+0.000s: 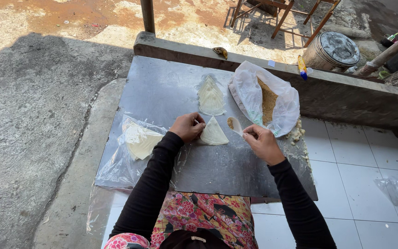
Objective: The person folds dough wrappers into triangles by adding filling with a spoon and pressing the edges together on a metal table.
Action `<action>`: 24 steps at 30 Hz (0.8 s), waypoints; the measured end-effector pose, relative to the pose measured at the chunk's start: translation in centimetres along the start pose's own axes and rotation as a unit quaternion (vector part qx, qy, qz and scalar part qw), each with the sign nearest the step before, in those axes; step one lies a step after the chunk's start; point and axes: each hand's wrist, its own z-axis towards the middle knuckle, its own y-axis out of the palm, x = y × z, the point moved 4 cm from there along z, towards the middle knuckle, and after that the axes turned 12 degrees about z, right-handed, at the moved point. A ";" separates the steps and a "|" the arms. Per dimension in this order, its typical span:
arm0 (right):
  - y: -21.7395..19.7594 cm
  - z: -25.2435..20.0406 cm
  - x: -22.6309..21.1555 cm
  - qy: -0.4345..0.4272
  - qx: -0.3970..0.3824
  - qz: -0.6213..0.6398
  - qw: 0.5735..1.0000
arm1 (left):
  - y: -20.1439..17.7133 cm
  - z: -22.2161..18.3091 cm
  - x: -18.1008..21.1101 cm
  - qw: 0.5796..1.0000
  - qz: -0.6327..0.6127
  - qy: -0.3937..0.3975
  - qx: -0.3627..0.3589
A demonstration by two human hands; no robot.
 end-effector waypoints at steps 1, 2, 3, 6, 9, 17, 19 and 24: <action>1.4 -0.3 -0.4 -0.003 -0.018 -0.007 1.000 | 0.0 0.0 -0.1 1.000 -0.005 0.001 0.003; 2.5 -0.7 -1.0 -0.015 -0.017 -0.031 0.999 | 0.0 0.1 -0.2 1.000 -0.010 0.002 0.003; 3.3 -1.2 -1.6 -0.026 -0.017 -0.055 0.998 | 0.1 0.2 -0.3 1.000 -0.016 0.003 0.003; 4.5 -2.5 -4.8 -0.184 0.017 -0.241 0.953 | 0.1 0.3 -0.5 1.000 -0.030 0.004 0.000; 5.1 -3.4 -6.7 -0.329 0.052 -0.410 0.849 | 0.1 0.3 -0.5 1.000 -0.026 0.002 -0.003; 6.5 -4.1 -7.4 -0.403 0.109 -0.544 0.728 | 0.0 -0.1 0.0 1.000 -0.024 -0.004 -0.008; 6.6 -4.2 -7.4 -0.391 0.124 -0.552 0.726 | 0.0 -0.2 0.1 1.000 -0.023 -0.004 -0.007; 5.9 -4.3 -7.6 -0.363 0.164 -0.558 0.728 | -0.1 -0.2 0.2 1.000 -0.026 0.009 -0.004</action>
